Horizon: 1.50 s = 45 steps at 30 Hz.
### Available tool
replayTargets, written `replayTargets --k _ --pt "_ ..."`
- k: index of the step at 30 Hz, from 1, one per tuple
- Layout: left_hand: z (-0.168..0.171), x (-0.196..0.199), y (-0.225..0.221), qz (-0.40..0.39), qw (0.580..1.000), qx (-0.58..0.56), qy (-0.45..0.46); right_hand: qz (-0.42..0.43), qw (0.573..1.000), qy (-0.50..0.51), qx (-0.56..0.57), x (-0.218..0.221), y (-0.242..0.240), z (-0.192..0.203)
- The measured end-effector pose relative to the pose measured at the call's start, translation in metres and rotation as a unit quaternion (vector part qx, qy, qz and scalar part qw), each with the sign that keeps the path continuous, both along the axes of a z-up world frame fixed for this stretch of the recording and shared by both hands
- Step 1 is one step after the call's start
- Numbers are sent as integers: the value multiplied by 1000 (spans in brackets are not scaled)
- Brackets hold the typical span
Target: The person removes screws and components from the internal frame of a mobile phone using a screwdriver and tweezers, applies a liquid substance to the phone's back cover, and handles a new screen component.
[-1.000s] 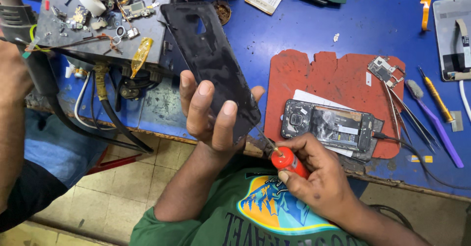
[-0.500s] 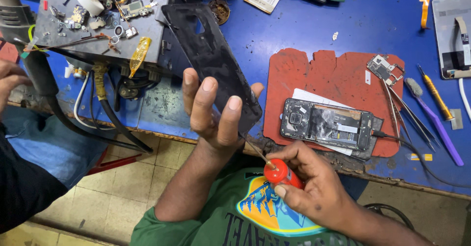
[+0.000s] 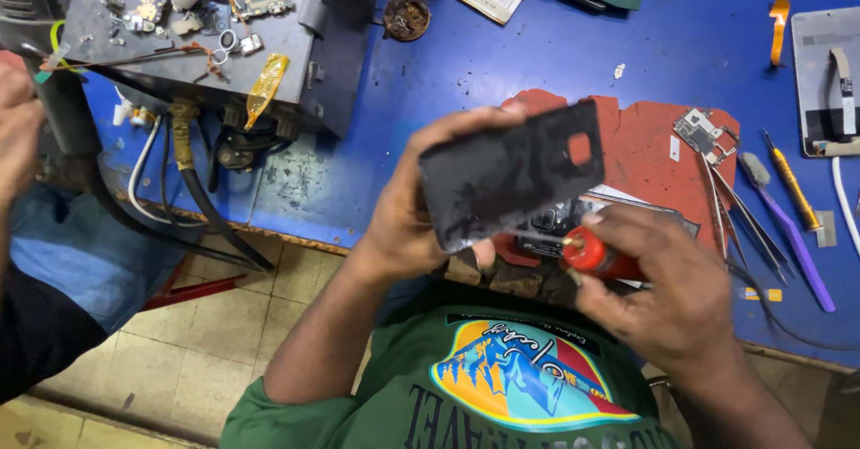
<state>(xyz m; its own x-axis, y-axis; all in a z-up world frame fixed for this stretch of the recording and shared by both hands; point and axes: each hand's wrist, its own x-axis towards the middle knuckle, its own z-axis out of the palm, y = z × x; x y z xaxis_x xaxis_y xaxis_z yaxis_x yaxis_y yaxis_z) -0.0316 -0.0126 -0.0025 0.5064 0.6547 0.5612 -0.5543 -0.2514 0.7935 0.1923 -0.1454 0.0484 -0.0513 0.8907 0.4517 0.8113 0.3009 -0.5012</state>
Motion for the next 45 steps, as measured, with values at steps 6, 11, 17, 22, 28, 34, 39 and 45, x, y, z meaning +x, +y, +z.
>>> replayTargets --k 6,11,17,22,28,34,39,45 --pt "-1 -8 6 -40 997 39 54 54 997 -47 38 0 7 -2" --pt "1 -11 3 -95 994 -2 58 82 995 -45 46 3 9 -3" --pt "0 -9 4 -105 993 14 55 85 995 -48 32 6 8 -1" --pt "0 -6 4 -107 993 19 50 78 996 -45 24 7 7 -3" --pt "0 -6 5 -113 992 11 48 80 996 -42 24 7 7 -6" --pt "-2 -7 3 -118 992 -25 26 58 996 -59 29 14 4 -7" --pt "-4 -6 4 -105 993 -44 -7 46 998 -50 2 24 0 -10" --pt "-9 3 4 -86 995 -40 -28 58 996 -62 10 22 -1 -9"
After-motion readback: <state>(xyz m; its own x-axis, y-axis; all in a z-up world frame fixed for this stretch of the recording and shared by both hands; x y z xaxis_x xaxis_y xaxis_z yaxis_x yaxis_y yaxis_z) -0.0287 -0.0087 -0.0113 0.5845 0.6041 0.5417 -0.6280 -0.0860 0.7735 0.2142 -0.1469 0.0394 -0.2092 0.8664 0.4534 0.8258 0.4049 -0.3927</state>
